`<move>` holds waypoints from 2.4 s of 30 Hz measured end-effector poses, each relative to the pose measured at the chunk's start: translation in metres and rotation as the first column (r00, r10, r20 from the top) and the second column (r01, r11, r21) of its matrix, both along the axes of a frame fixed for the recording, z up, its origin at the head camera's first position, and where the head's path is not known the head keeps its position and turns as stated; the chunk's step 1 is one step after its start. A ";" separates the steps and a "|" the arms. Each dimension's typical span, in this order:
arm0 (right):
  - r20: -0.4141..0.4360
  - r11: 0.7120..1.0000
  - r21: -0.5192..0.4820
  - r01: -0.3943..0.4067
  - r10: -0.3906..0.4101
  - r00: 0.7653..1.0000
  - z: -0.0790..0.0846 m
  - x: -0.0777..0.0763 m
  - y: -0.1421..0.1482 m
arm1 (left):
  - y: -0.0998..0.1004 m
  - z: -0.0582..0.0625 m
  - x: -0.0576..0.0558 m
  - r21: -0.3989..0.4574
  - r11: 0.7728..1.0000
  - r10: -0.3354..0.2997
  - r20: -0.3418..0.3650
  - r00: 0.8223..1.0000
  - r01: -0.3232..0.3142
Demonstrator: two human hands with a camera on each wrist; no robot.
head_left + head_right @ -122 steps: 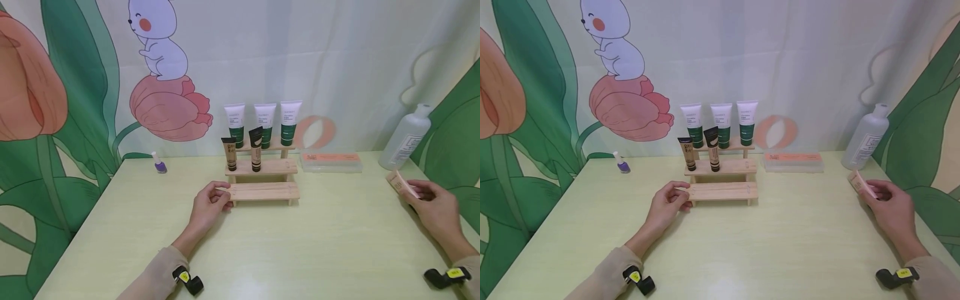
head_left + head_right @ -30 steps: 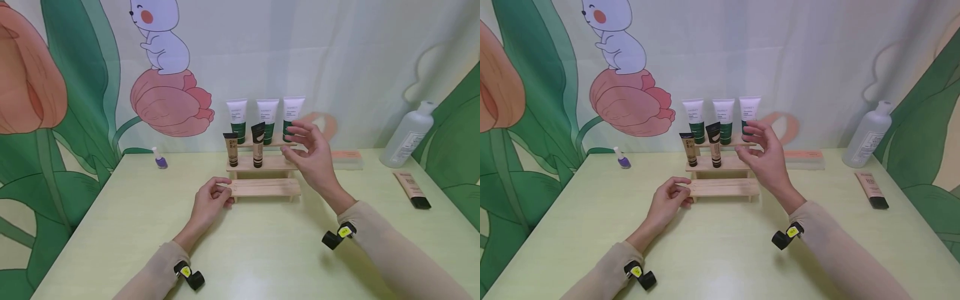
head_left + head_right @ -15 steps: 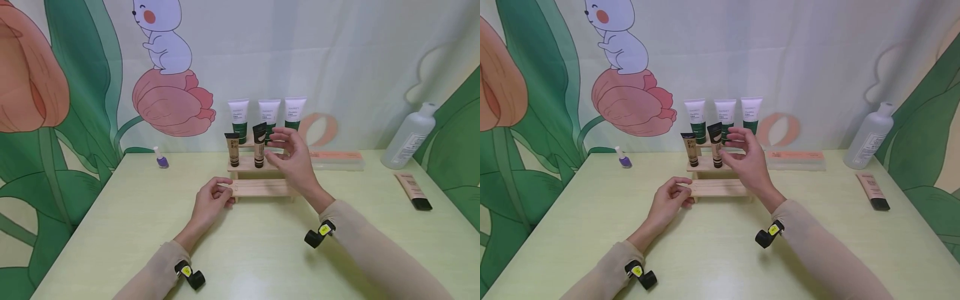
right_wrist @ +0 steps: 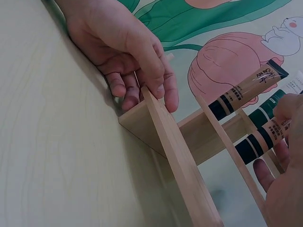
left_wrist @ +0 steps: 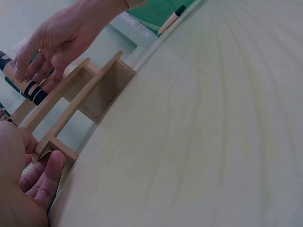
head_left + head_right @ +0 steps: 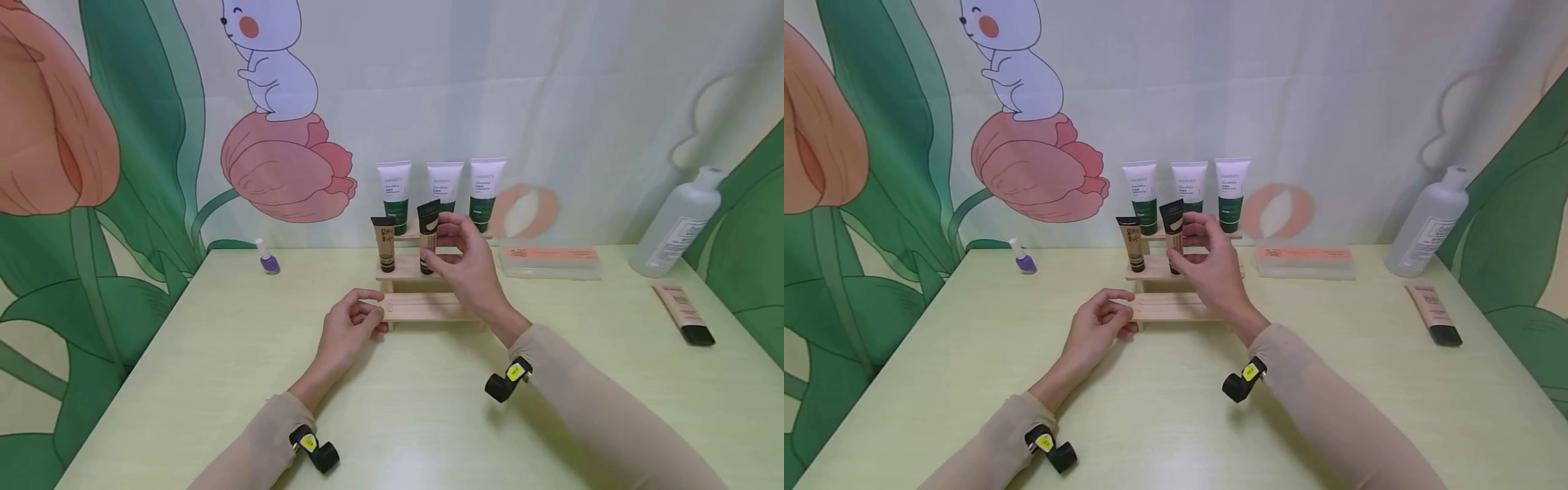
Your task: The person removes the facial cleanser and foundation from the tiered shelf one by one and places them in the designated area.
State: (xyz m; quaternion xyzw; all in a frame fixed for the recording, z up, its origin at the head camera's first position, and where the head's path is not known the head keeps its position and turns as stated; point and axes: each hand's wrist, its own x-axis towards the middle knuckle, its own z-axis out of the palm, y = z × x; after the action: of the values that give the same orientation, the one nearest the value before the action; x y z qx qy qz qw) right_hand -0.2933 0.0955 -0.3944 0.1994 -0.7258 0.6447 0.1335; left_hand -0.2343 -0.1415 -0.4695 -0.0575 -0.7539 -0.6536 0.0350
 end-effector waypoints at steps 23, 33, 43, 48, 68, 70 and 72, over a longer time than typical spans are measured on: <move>-0.048 1.000 -0.010 0.018 -0.019 0.999 0.017 0.003 0.013 | 0.001 -0.002 0.000 -0.006 1.000 0.001 0.013 1.000 0.000; -0.100 0.996 -0.005 0.089 -0.090 0.991 0.041 0.009 0.041 | 0.003 -0.002 0.000 0.008 1.000 0.000 0.022 1.000 -0.001; -0.132 0.986 -0.005 0.166 -0.166 0.977 0.055 0.011 0.083 | 0.003 -0.003 0.000 0.023 1.000 0.003 0.033 0.999 -0.004; -0.152 0.972 0.017 0.233 -0.227 0.962 0.058 0.012 0.105 | 0.002 -0.003 0.000 0.023 1.000 0.005 0.032 0.999 -0.006; -0.141 0.946 0.005 0.323 -0.319 0.937 0.046 0.021 0.151 | 0.001 -0.002 0.002 0.038 0.999 -0.016 0.029 0.999 0.015; -0.140 0.945 0.007 0.327 -0.323 0.936 0.046 0.022 0.155 | 0.001 -0.001 0.002 0.036 0.999 -0.018 0.033 0.999 0.017; -0.138 0.944 0.008 0.330 -0.326 0.935 0.046 0.022 0.159 | 0.002 -0.001 0.002 0.035 0.999 -0.019 0.036 0.999 0.018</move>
State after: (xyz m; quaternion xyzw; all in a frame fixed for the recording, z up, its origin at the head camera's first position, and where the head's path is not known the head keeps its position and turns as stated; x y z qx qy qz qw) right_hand -0.2709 0.2543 -0.3485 0.1207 -0.7480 0.5872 0.2848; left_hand -0.2324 -0.1398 -0.4708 -0.0520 -0.7425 -0.6677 0.0162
